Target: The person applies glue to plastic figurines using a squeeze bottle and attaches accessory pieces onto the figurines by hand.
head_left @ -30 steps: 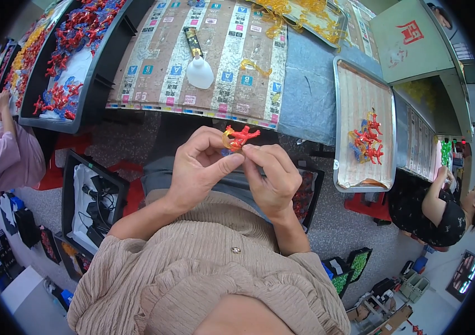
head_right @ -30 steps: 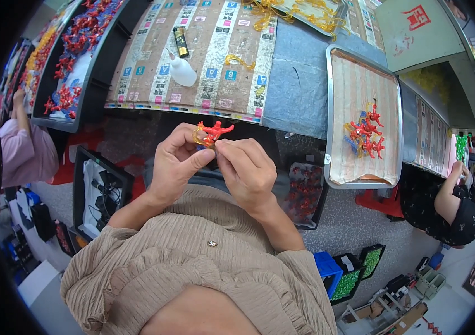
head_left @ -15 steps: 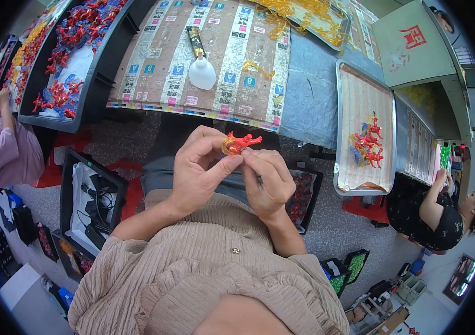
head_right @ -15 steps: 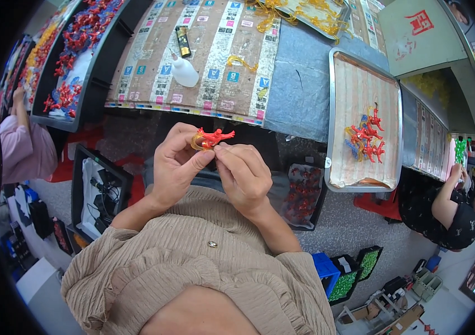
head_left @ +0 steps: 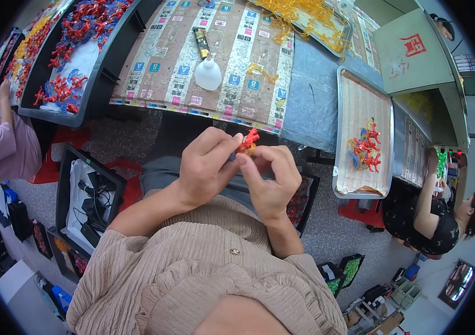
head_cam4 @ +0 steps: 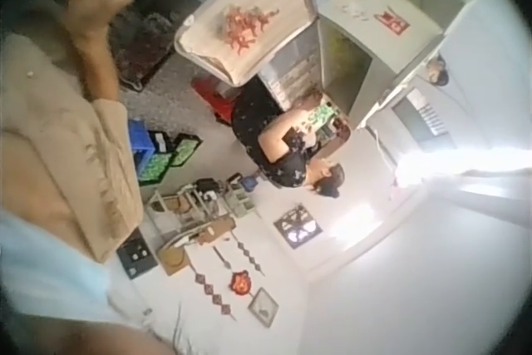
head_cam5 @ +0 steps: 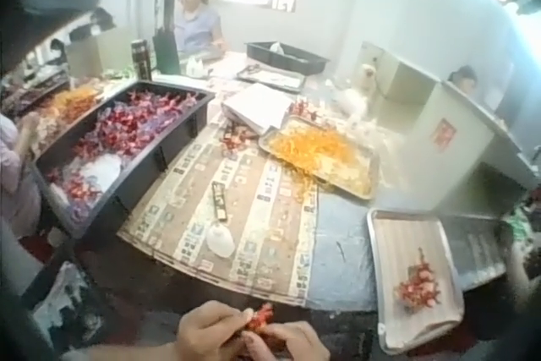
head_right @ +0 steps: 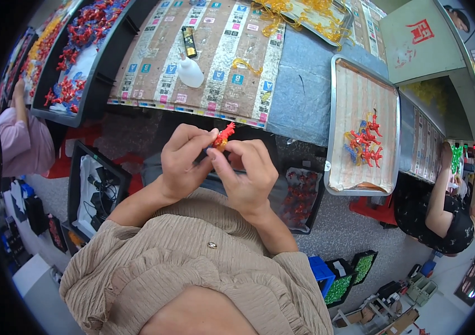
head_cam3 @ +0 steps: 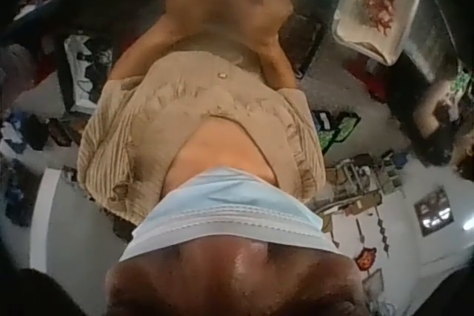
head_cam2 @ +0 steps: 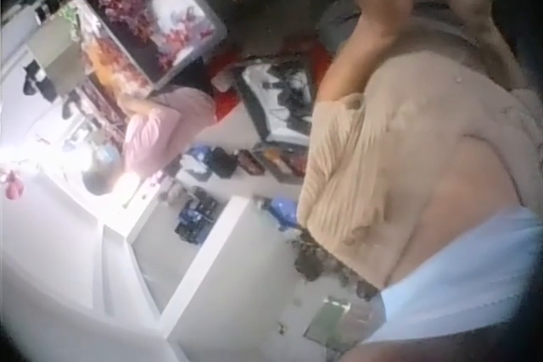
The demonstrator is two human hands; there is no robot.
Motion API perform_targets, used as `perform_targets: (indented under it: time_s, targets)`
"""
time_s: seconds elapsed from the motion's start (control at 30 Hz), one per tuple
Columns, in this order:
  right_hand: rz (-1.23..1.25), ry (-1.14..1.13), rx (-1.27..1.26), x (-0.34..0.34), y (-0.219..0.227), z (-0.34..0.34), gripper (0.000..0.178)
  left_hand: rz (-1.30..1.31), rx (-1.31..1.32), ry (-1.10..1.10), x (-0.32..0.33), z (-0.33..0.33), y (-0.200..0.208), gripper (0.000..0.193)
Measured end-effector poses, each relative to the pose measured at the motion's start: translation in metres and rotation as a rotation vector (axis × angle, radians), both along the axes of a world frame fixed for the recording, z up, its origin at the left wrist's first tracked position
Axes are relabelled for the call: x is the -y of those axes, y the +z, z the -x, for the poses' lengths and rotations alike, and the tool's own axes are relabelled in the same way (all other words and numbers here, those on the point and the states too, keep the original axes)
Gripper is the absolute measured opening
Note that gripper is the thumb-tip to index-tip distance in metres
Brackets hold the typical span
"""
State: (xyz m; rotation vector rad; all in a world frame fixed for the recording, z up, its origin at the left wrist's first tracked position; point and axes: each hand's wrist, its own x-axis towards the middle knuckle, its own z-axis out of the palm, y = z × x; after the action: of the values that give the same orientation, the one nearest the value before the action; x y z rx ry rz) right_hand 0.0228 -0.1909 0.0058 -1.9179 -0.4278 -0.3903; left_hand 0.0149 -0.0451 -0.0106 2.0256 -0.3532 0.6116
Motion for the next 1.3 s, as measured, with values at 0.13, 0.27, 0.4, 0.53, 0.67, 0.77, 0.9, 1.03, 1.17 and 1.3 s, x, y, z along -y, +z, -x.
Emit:
perform_targets:
  time_s: [0.13,0.27,0.4,0.53,0.67,0.77,0.9,1.03,1.17,1.3]
  targets:
    - [-0.068,-0.042,-0.120,-0.002,-0.006,0.000,0.016,-0.169,0.089,-0.021,-0.004,-0.006,-0.005,0.036]
    - [0.008,-0.104,0.029,-0.002,-0.012,0.005,0.014,-0.245,0.134,-0.080,-0.003,-0.012,-0.004,0.038]
    - [0.055,-0.139,0.152,-0.001,-0.018,0.006,0.015,-0.324,0.160,-0.102,-0.002,-0.013,0.001,0.026]
    - [0.074,-0.130,0.115,-0.001,-0.021,0.004,0.015,-0.373,0.170,-0.135,-0.006,-0.019,-0.001,0.021]
    - [0.082,-0.068,0.164,0.005,-0.020,0.000,0.015,-0.395,0.203,-0.157,-0.007,-0.023,-0.001,0.016]
    - [0.074,-0.040,0.206,0.007,-0.023,0.000,0.014,-0.413,0.220,-0.169,-0.007,-0.023,0.004,0.015]
    - [0.065,-0.110,0.189,0.004,-0.023,0.000,0.013,-0.423,0.222,-0.189,-0.006,-0.026,0.000,0.015]
    - [0.027,-0.133,0.050,0.001,-0.018,0.000,0.012,-0.435,0.230,-0.216,-0.010,-0.028,-0.004,0.032]
    - [0.015,-0.087,-0.155,0.006,-0.019,-0.003,0.014,-0.512,0.255,-0.261,-0.014,-0.030,-0.003,0.024]
    - [-0.054,-0.134,-0.255,0.006,-0.023,-0.002,0.018,-0.635,0.288,-0.274,-0.012,-0.035,0.001,0.011]
